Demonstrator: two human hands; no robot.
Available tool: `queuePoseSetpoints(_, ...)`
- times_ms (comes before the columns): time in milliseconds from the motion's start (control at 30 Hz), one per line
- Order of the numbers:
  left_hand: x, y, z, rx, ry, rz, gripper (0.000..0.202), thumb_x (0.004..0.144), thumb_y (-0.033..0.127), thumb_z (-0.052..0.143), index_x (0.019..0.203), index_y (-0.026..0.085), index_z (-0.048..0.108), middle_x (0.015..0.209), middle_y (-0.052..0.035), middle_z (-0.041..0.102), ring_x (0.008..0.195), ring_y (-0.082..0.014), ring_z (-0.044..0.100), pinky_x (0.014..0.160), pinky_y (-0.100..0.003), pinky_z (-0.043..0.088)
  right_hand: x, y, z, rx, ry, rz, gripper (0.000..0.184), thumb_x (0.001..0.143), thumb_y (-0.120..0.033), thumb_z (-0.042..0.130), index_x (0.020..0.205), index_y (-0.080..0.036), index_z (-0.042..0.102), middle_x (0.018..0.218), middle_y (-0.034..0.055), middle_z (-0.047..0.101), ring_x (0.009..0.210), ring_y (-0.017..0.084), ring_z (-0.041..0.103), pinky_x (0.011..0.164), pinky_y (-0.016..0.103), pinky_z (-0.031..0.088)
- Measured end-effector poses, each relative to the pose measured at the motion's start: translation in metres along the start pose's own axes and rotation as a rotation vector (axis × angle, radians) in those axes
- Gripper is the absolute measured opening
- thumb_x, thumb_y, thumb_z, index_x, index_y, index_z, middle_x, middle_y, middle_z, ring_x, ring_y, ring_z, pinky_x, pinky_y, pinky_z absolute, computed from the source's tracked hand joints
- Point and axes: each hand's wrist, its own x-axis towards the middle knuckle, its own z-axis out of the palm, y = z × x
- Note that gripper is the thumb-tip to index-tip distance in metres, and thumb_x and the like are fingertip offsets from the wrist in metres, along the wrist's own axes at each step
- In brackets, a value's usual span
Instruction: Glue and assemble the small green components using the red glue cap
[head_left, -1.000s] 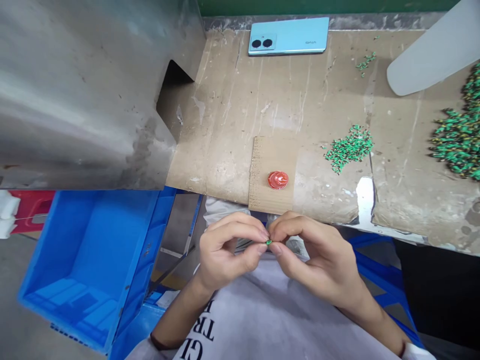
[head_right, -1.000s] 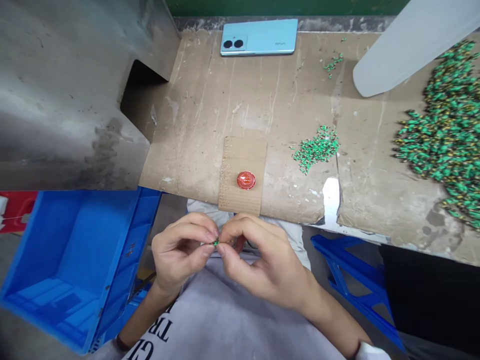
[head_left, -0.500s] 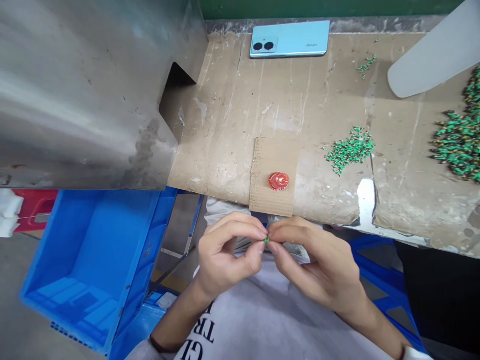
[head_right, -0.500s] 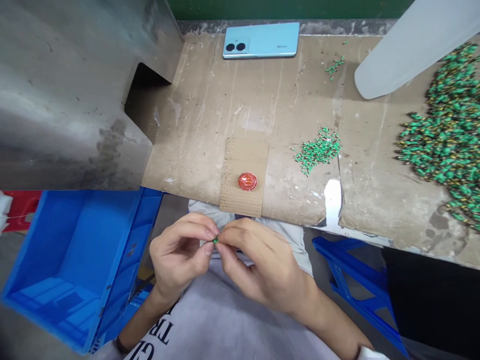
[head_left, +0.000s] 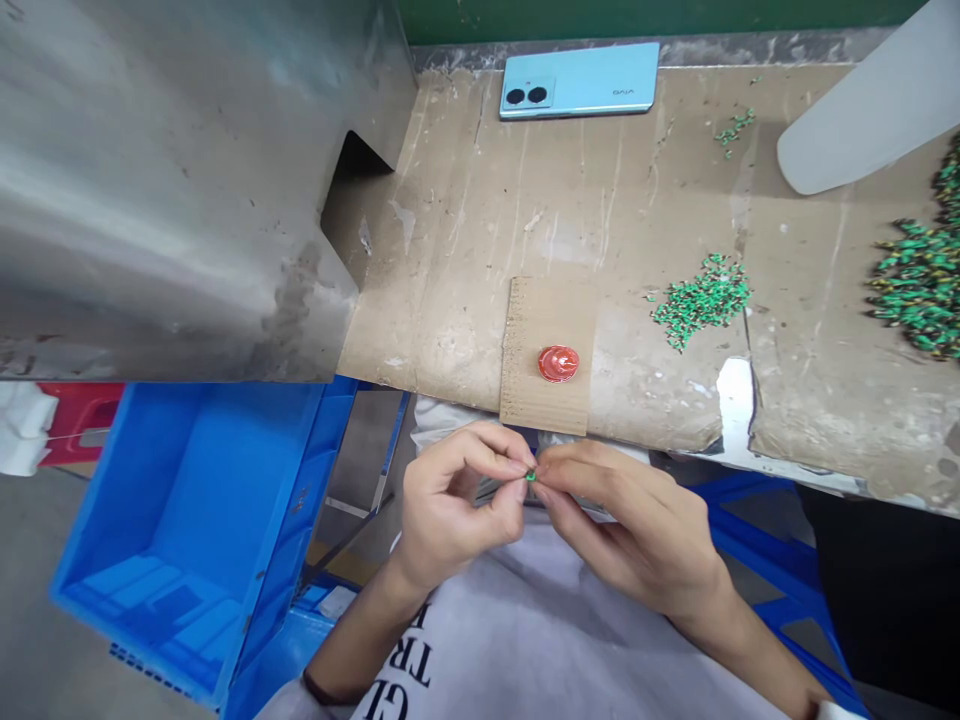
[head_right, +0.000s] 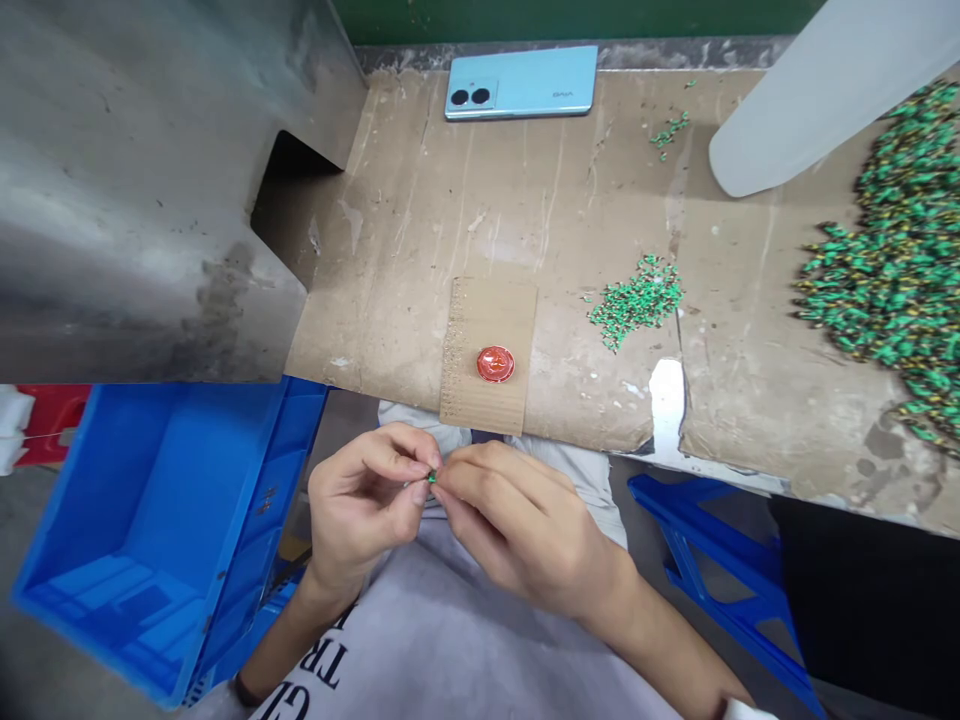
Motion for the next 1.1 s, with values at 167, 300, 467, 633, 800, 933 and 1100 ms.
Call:
queuePoseSetpoints(167, 0.002, 0.000, 0.000, -0.004, -0.019, -0.014, 0.025, 0.080, -0.006, 0.075, 0.082, 0.018, 0.067, 0.087, -0.0040, 0.079, 0.078, -0.0145, 0.078, 0.070, -0.022, 0.062, 0.000, 0.002, -0.002, 0.005, -0.014, -0.048, 0.015, 0.107, -0.007, 0.062, 0.115, -0.017, 0.070, 0.099, 0.0103, 0.083, 0.087, 0.020, 0.082, 0.079, 0.029, 0.071)
queuePoseSetpoints(300, 0.003, 0.000, -0.001, 0.007, -0.018, 0.006, 0.026, 0.079, -0.007, 0.073, 0.080, 0.018, 0.065, 0.086, -0.0040, 0.079, 0.075, -0.0141, 0.077, 0.065, -0.020, 0.059, 0.001, 0.004, -0.004, -0.020, -0.036, -0.109, 0.017, 0.105, -0.006, 0.064, 0.115, -0.017, 0.071, 0.098, 0.0100, 0.082, 0.083, 0.021, 0.080, 0.073, 0.030, 0.071)
queuePoseSetpoints(467, 0.001, 0.000, 0.000, 0.066, 0.003, -0.010, 0.026, 0.081, -0.005, 0.074, 0.077, 0.019, 0.063, 0.085, -0.0050, 0.079, 0.074, -0.0158, 0.077, 0.064, -0.022, 0.059, 0.000, 0.011, -0.004, -0.063, -0.038, -0.141, 0.019, 0.103, -0.005, 0.067, 0.114, -0.019, 0.073, 0.096, 0.0080, 0.083, 0.081, 0.021, 0.081, 0.069, 0.030, 0.071)
queuePoseSetpoints(633, -0.001, -0.002, 0.001, 0.001, -0.023, -0.050, 0.013, 0.092, 0.007, 0.080, 0.094, 0.018, 0.073, 0.091, -0.0057, 0.080, 0.082, -0.0164, 0.078, 0.076, -0.025, 0.064, 0.001, 0.010, -0.009, 0.031, -0.031, -0.035, 0.019, 0.102, -0.007, 0.070, 0.115, -0.020, 0.076, 0.098, 0.0079, 0.085, 0.085, 0.022, 0.084, 0.077, 0.031, 0.072)
queuePoseSetpoints(800, 0.002, -0.008, -0.001, -0.097, -0.069, 0.064, 0.041, 0.089, 0.013, 0.092, 0.122, 0.023, 0.071, 0.101, -0.0023, 0.076, 0.087, -0.0133, 0.074, 0.080, -0.021, 0.065, 0.002, -0.005, -0.012, 0.397, 0.060, 0.289, 0.014, 0.101, -0.009, 0.075, 0.107, -0.022, 0.078, 0.076, -0.0009, 0.081, 0.056, 0.014, 0.076, 0.052, 0.021, 0.063)
queuePoseSetpoints(933, 0.004, -0.010, -0.001, -0.084, -0.079, 0.137, 0.039, 0.085, 0.009, 0.094, 0.107, 0.024, 0.065, 0.089, 0.0021, 0.070, 0.078, -0.0124, 0.071, 0.075, -0.022, 0.064, 0.003, -0.011, -0.010, 0.647, 0.020, 0.501, 0.006, 0.106, -0.020, 0.076, 0.104, -0.018, 0.080, 0.066, -0.0015, 0.079, 0.046, 0.012, 0.071, 0.044, 0.019, 0.061)
queuePoseSetpoints(1100, 0.003, -0.013, -0.001, -0.112, -0.081, 0.146, 0.038, 0.088, 0.013, 0.093, 0.100, 0.023, 0.059, 0.084, 0.0037, 0.069, 0.073, -0.0117, 0.070, 0.072, -0.021, 0.063, 0.004, -0.012, -0.008, 0.768, 0.002, 0.564, 0.008, 0.106, -0.023, 0.075, 0.104, -0.017, 0.081, 0.068, -0.0001, 0.081, 0.045, 0.012, 0.073, 0.044, 0.017, 0.062)
